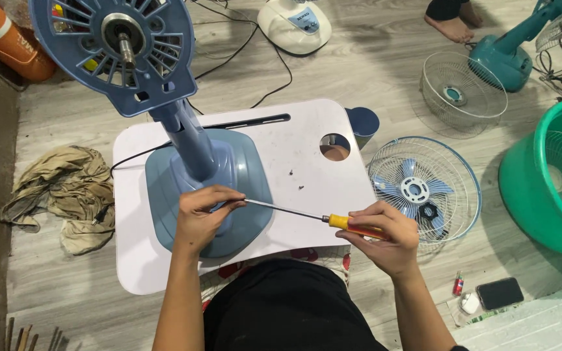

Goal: The person assembles a blue pedestal fan by attaching the motor housing to the base and securing it with screws. They then attach the front fan cage and use a screwdriver to tighten the screws on the fan hub.

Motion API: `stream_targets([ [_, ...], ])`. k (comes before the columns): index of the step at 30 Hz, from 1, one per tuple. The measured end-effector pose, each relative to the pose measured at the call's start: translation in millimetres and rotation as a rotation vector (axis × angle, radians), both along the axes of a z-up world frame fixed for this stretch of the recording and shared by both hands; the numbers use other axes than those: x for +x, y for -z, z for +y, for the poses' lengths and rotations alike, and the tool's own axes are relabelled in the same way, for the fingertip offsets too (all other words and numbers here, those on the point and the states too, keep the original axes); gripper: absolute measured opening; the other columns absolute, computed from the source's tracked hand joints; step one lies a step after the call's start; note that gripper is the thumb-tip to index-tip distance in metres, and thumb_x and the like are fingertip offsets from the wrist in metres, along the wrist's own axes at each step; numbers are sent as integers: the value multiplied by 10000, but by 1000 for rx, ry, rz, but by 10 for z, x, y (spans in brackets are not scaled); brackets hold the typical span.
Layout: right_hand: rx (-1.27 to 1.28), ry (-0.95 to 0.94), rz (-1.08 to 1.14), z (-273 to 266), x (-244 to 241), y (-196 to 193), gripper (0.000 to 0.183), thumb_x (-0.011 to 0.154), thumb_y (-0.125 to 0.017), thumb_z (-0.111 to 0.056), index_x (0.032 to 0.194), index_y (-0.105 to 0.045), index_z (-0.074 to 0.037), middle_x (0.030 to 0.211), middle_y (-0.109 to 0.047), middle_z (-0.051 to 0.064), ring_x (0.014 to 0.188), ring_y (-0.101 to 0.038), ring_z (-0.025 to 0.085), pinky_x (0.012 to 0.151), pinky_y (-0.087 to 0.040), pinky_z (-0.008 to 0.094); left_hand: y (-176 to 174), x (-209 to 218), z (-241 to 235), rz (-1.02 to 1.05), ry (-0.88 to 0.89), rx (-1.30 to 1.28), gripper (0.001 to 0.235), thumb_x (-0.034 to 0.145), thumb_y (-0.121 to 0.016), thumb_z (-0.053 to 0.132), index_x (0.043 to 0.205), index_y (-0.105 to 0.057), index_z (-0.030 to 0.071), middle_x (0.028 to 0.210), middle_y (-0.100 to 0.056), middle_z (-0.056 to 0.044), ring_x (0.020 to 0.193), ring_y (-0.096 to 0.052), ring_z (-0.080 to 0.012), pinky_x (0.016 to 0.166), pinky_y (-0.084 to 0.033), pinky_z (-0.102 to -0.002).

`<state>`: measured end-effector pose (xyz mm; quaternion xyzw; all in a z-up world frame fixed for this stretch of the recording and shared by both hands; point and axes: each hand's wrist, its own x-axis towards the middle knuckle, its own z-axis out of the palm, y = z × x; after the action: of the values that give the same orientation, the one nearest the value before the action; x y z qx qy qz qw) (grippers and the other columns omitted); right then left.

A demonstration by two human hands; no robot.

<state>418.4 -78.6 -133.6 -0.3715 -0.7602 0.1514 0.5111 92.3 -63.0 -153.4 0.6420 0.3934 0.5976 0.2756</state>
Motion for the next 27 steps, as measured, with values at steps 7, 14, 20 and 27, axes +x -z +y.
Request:
stream_targets([
  [7, 5, -28, 395, -46, -170, 271, 432, 596, -982, -58, 860, -641, -23, 811, -736, 193, 712, -759, 270, 645, -605, 318, 316, -38, 49, -486, 134, -26, 91, 778, -811, -60, 815, -731, -39, 675, -658, -177, 608, -674, -231, 612, -595, -346],
  [14, 206, 12, 612, -132, -480, 213, 690, 740, -889, -113, 1108, -306, -128, 854, -693, 246, 655, -726, 279, 608, -595, 334, 246, 220, 102, -1085, 539, -74, 117, 958, -704, 124, 1044, -743, 55, 791, -517, -96, 666, -608, -249, 618, -520, -367],
  [20, 178, -52, 821, -79, -735, 233, 602, 820, -833, -144, 1130, -322, -223, 962, -704, 288, 828, -737, 278, 709, -600, 295, 234, 390, 134, -1186, 648, -29, 154, 1014, -627, 178, 1130, -705, 114, 922, -497, -61, 750, -560, -243, 679, -485, -377],
  [27, -64, -103, 1059, -75, -897, 138, 503, 850, -787, -78, 1147, -393, -178, 1050, -707, 238, 948, -731, 317, 737, -673, 349, 152, 393, 108, -1123, 563, -14, 168, 1019, -598, 215, 1110, -694, 110, 902, -489, -67, 703, -544, -233, 637, -467, -384],
])
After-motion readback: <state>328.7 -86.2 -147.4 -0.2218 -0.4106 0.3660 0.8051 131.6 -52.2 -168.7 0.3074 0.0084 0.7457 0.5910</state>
